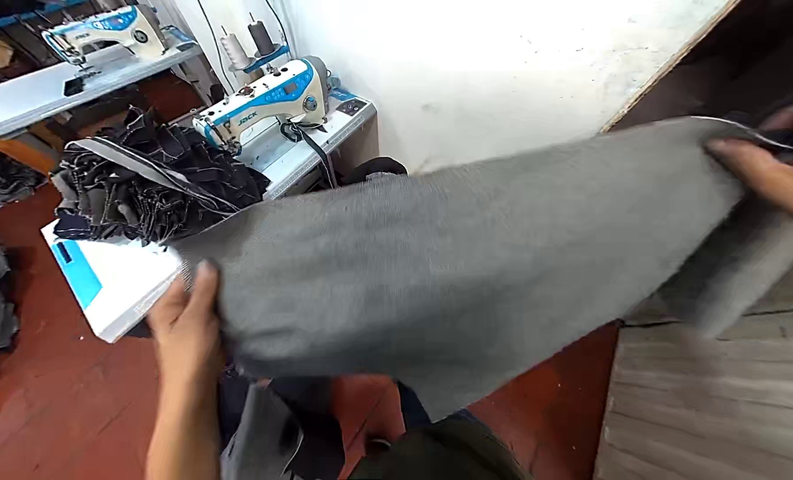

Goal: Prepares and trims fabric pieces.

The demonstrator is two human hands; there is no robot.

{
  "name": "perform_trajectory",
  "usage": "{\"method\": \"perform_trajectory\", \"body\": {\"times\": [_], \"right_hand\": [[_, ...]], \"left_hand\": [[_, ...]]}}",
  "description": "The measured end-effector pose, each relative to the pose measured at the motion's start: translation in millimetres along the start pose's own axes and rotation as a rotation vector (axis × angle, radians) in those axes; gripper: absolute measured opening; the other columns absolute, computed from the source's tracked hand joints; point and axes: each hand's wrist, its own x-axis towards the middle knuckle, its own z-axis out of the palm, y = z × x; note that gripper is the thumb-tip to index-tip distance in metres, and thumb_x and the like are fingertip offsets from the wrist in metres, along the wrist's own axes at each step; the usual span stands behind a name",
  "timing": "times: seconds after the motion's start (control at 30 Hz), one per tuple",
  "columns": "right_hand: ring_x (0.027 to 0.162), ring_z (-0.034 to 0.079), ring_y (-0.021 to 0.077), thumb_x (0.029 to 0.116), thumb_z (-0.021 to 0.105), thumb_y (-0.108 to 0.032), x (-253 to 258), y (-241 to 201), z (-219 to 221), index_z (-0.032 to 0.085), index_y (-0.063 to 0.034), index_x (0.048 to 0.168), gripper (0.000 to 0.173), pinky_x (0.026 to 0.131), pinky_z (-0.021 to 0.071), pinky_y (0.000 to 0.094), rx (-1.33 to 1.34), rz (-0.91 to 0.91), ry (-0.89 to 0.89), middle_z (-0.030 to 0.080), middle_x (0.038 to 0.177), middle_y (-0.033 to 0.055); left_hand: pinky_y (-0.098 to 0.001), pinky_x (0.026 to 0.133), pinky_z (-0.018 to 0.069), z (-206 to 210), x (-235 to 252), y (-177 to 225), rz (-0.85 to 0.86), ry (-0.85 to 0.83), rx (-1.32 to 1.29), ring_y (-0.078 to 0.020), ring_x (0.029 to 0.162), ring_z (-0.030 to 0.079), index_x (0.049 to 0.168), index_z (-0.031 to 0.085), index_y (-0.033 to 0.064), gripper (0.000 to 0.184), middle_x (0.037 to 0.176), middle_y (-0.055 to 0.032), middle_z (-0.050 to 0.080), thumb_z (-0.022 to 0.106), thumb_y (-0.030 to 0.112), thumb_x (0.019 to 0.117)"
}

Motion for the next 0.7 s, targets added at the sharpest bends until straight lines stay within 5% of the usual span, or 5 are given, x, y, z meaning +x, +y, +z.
{"method": "perform_trajectory", "body": {"times": [0.2, 0.37, 0.47, 0.57, 0.7], "right_hand": [[0.117, 0.058, 0.0589, 0.0969, 0.073, -0.032, 60, 9, 212, 0.062, 0.0073, 0.125, 0.05, 0.089, 0.0451, 0.0777, -0.092, 0.161, -0.39, 0.061, 0.123, 0.0376], [0.128, 0.056, 0.05, 0.0967, 0.068, -0.047, -96, -32, 342, 0.055, -0.0001, 0.141, 0.066, 0.097, 0.0486, 0.0697, 0.056, 0.565, -0.678, 0.052, 0.145, 0.0295], [0.11, 0.067, 0.0286, 0.1052, 0.05, -0.053, -223, -75, 349, 0.06, -0.0019, 0.133, 0.059, 0.094, 0.0547, 0.0508, 0.398, 1.218, -0.972, 0.067, 0.123, 0.0183], [0.068, 0.063, 0.0236, 0.0969, 0.021, -0.081, -303, -87, 362, 0.059, -0.001, 0.12, 0.091, 0.061, 0.0529, 0.0411, 0.778, 1.855, -1.264, 0.067, 0.089, 0.0155], [0.057, 0.055, 0.0208, 0.0969, 0.024, -0.08, -314, -97, 401, 0.056, -0.0017, 0.119, 0.088, 0.053, 0.0481, 0.0378, 0.818, 1.998, -1.212, 0.062, 0.076, 0.0139]], "left_hand": [[-0.0622, 0.081, 0.052, 123, 104, -160, -0.275, -0.102, 0.469, -0.038, 0.085, 0.068, 0.104, 0.069, -0.0036, 0.039, 0.089, -0.0233, 0.069, 0.058, 0.034, 0.1057], [-0.0671, 0.091, 0.0492, 132, 103, -205, -0.312, -0.051, 0.782, -0.0435, 0.102, 0.067, 0.126, 0.065, 0.0001, 0.041, 0.107, -0.0239, 0.071, 0.065, 0.032, 0.1007], [-0.0685, 0.102, 0.0424, 148, 118, -158, -0.101, -0.07, 0.912, -0.0535, 0.123, 0.054, 0.139, 0.055, -0.0065, 0.044, 0.135, -0.0366, 0.054, 0.06, 0.014, 0.0997], [-0.0612, 0.106, 0.0458, 230, 136, -118, -0.04, -0.346, 0.785, -0.0436, 0.129, 0.055, 0.144, 0.05, -0.0029, 0.056, 0.142, -0.0294, 0.052, 0.051, 0.038, 0.1057], [-0.0594, 0.108, 0.0437, 333, 160, -160, -0.334, -0.586, 0.472, -0.0382, 0.131, 0.054, 0.149, 0.044, 0.0007, 0.077, 0.141, -0.0255, 0.055, 0.057, 0.058, 0.0983]]}}
